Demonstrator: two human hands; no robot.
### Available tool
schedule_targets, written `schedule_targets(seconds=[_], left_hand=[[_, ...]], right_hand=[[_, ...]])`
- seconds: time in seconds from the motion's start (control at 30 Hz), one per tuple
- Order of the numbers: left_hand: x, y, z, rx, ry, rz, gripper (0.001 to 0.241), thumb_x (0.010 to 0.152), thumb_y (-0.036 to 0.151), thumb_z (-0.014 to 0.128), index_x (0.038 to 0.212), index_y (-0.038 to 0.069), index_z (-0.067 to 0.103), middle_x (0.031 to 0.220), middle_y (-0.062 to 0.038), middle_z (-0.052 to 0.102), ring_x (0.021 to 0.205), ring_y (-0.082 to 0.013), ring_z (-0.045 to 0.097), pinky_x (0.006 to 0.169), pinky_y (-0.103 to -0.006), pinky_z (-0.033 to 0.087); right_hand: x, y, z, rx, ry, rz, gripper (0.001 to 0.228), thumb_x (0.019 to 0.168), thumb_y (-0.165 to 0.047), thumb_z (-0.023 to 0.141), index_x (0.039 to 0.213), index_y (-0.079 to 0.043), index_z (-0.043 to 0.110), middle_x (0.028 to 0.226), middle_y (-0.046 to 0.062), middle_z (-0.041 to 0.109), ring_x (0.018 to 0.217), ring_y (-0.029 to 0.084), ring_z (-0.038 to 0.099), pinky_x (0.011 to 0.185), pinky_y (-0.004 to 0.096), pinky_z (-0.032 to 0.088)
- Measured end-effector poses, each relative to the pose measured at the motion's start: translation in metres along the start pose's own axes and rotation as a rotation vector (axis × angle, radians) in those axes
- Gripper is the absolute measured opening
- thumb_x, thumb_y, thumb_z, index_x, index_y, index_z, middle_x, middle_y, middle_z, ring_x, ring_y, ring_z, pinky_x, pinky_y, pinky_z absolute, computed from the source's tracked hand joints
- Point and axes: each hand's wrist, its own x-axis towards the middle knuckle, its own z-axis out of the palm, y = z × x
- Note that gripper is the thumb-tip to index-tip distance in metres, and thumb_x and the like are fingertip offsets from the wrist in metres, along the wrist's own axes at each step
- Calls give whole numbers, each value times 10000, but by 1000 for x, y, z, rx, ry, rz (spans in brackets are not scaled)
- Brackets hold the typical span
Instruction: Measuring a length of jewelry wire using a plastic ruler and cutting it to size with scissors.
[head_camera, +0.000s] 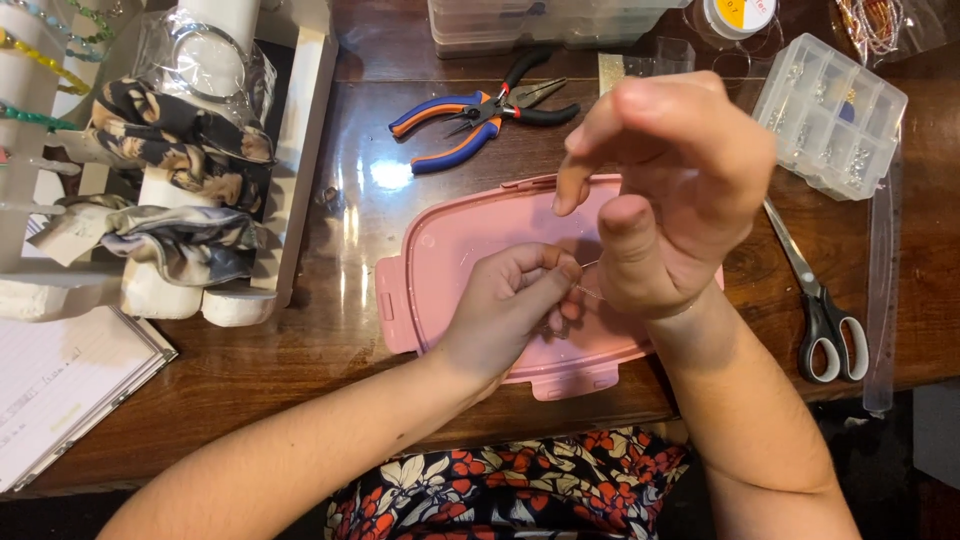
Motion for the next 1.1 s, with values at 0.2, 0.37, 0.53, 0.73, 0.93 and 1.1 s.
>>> schedule_targets(seconds=[0.2,0.37,0.53,0.73,0.93,1.1], left_hand=[[2,-10,-7,47,-48,138,261,1056,198,728,878,99,564,637,-72,520,556,-161,502,517,-322,387],[2,-2,-9,-15,-168,76,220,1079,210,718,944,86,597,763,-70,575,695,-170,564,653,-325,449],[2,9,-13,-32,-302,72,195,1100,221,710,1003,73,627,877,-69,625,821,-180,619,776,-328,504],[13,25,-23,-19,-444,104,216,1123,273,693,1053,80,624,980,-59,627,946,-174,620,891,-311,514],[7,51,-21,335,-496,331,146,1140,219,613,1059,97,613,1025,-39,612,982,-154,588,943,-315,494],[1,76,-19,696,-538,545,312,1183,385,530,1032,126,618,1068,-37,575,994,-178,564,957,-329,482]], right_hand=[[16,-18,1,-63,-364,-67,392,1159,-239,510,1129,95,713,1014,223,782,886,372,781,871,478,612],[17,-32,13,-183,-727,-313,166,1172,-37,591,1211,30,738,1086,162,657,961,380,689,840,464,576],[30,-55,18,-100,-691,-469,525,1233,-161,285,1156,78,746,1149,234,699,1110,423,747,901,476,584],[-12,-37,15,377,-906,-181,315,1250,-87,427,1391,9,692,1191,189,745,1033,400,744,896,497,568],[-6,-31,-1,352,-1327,148,261,1196,-177,546,1377,-64,697,1196,140,787,1067,325,775,909,401,570],[-8,-24,-8,262,-1445,198,246,1187,-200,559,1382,-140,698,1163,119,783,1058,314,752,880,410,548]])
